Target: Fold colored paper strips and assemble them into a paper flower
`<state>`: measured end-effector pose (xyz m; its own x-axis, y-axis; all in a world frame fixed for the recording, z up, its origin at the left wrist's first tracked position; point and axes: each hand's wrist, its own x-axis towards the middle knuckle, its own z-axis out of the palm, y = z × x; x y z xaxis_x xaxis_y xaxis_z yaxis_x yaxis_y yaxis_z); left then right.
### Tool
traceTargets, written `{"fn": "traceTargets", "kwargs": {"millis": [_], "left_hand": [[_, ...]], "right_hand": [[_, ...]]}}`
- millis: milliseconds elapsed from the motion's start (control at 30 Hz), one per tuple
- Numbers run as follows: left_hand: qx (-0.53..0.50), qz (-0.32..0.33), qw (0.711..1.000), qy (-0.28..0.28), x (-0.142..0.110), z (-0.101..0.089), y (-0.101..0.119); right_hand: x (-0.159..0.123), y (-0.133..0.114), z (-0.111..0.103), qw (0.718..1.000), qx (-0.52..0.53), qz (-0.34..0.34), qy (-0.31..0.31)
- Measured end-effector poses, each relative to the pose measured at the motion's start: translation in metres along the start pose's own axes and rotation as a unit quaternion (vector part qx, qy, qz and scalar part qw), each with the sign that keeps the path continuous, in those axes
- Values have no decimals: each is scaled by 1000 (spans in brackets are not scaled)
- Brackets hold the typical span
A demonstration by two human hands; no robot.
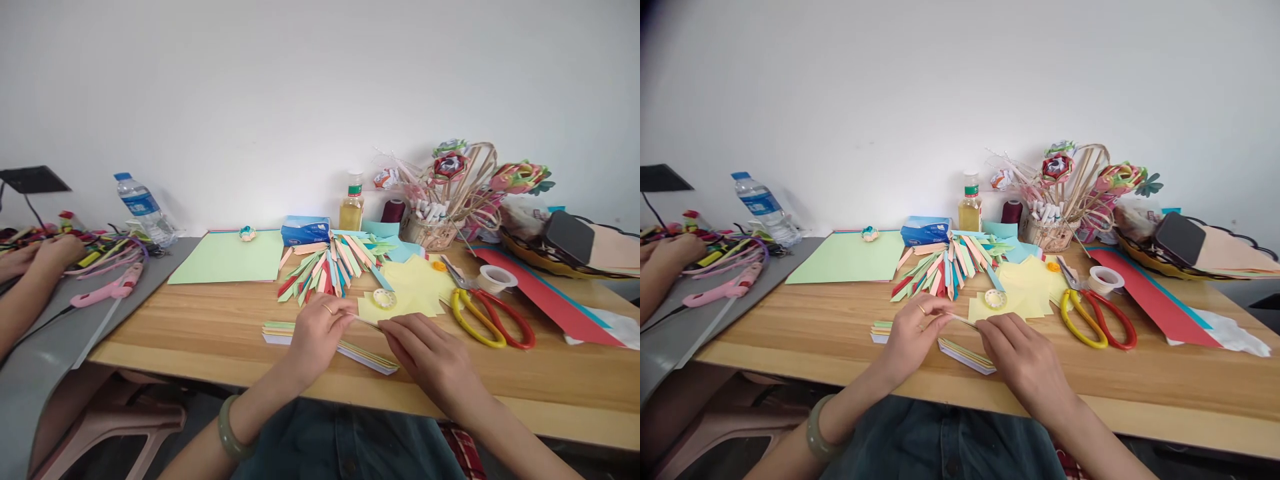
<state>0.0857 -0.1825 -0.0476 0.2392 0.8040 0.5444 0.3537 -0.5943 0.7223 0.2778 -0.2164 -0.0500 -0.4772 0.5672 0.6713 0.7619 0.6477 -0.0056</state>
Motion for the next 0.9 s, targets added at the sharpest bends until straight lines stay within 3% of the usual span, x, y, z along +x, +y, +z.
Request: {"fn": "traceTargets", "kwargs": {"millis": [100,300,400,467,633,767,900], "left_hand": [[-137,-91,985,48,4,3,9],[-294,-116,946,74,0,4,24],[-407,-165,897,46,-6,8,36],[-439,-197,876,-10,-10,12,45],[-503,-250,826,-40,-11,10,59],[-504,-305,807,-52,-7,2,63],[-515,-326,784,-118,-8,2,65]], "right_hand": [[4,-2,-5,999,23,3,48],[5,-13,-14,994,61,16,92],[7,-24,-15,989,56,46,127],[7,-30,-15,988,56,48,137],[2,-26,-20,993,83,-17,84],[4,-14,-28,994,88,-50,45],[14,-10,-37,990,110,-67,-54]]}}
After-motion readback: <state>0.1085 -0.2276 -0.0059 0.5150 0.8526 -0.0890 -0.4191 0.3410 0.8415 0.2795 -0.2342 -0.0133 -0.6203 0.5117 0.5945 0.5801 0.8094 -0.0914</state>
